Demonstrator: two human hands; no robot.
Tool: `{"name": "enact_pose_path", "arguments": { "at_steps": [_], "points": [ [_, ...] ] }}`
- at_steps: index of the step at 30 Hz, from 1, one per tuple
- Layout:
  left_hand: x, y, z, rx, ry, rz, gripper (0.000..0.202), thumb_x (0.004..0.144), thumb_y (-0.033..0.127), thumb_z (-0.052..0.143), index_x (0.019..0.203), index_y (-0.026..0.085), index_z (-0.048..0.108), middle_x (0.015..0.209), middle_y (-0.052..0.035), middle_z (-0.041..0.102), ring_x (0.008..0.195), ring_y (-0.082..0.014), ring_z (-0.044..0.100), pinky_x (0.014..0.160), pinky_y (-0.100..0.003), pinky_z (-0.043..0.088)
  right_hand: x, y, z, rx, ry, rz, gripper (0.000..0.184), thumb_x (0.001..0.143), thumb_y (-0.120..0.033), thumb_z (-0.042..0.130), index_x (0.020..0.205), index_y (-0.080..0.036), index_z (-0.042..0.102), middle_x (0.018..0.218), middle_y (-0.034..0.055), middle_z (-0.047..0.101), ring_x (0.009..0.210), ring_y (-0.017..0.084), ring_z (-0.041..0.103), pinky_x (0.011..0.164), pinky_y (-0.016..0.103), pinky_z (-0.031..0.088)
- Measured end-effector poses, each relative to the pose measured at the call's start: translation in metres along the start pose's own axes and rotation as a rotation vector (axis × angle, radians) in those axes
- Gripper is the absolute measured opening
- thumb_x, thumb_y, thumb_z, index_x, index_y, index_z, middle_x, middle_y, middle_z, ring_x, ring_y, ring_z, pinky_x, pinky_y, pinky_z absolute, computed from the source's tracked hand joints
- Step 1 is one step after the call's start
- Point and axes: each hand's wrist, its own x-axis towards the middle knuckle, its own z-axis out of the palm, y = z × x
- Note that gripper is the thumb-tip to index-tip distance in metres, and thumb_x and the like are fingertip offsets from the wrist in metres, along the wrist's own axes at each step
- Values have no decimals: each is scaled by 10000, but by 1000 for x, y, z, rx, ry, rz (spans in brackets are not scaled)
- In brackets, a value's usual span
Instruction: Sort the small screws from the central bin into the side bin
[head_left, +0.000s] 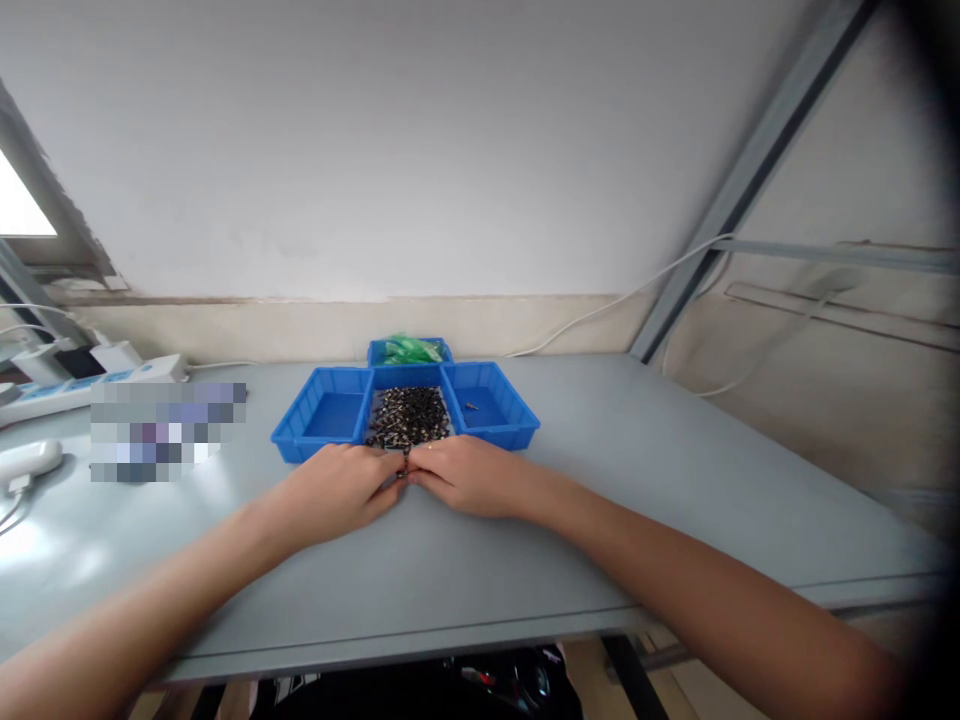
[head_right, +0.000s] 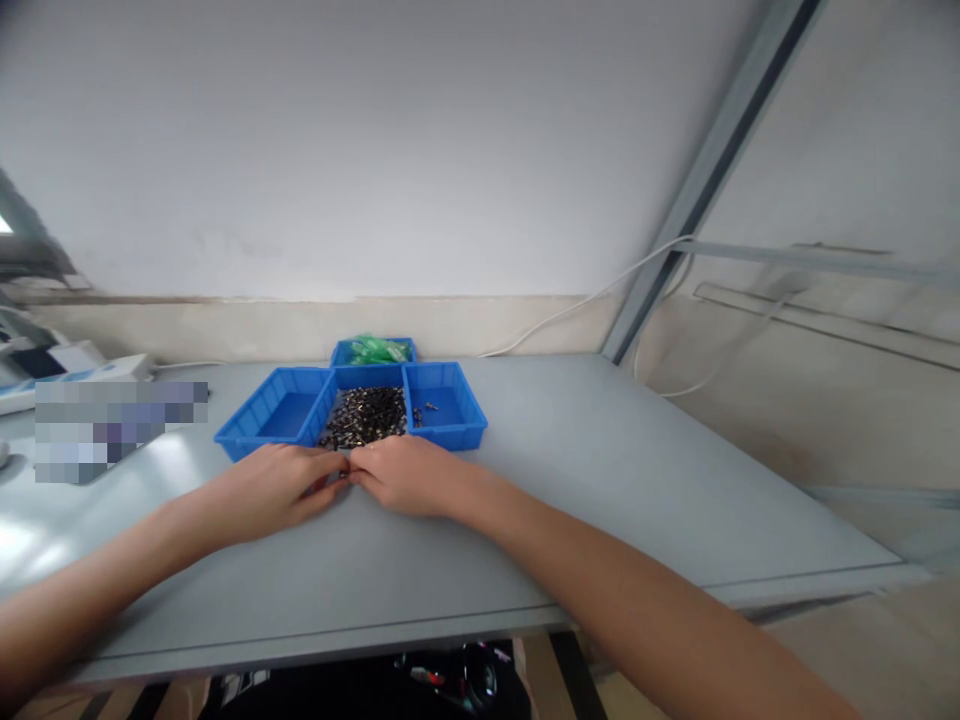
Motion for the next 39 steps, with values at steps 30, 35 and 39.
{"name": "enact_pose_path", "arguments": {
  "at_steps": [30,35,39],
  "points": [
    [0,-1,0,-25,-7,-7,298,882,285,298,819,170,566,782,-46,630,711,-179,598,582,-275,414,0,0,-1,18,23,-16,184,863,-209,374,758,-174,522,773,28,623,691,141,559,600,250,392],
    [0,-1,1,-21,1,-14,305,881,301,299,815,175,570,770,-43,631,686,-171,595,575,-267,417,0,0,0,25,26,-23,180,866,-209,374,778,-176,527,781,28,625,701,142,561,612,249,394],
    [0,-1,0,-20,0,-17,316,886,306,288,810,179,567,767,-39,630,695,-174,595,576,-269,411,0,1,0,20,12,-17,184,866,-216,376,775,-168,530,780,38,622,695,144,559,614,249,393]
  ]
}}
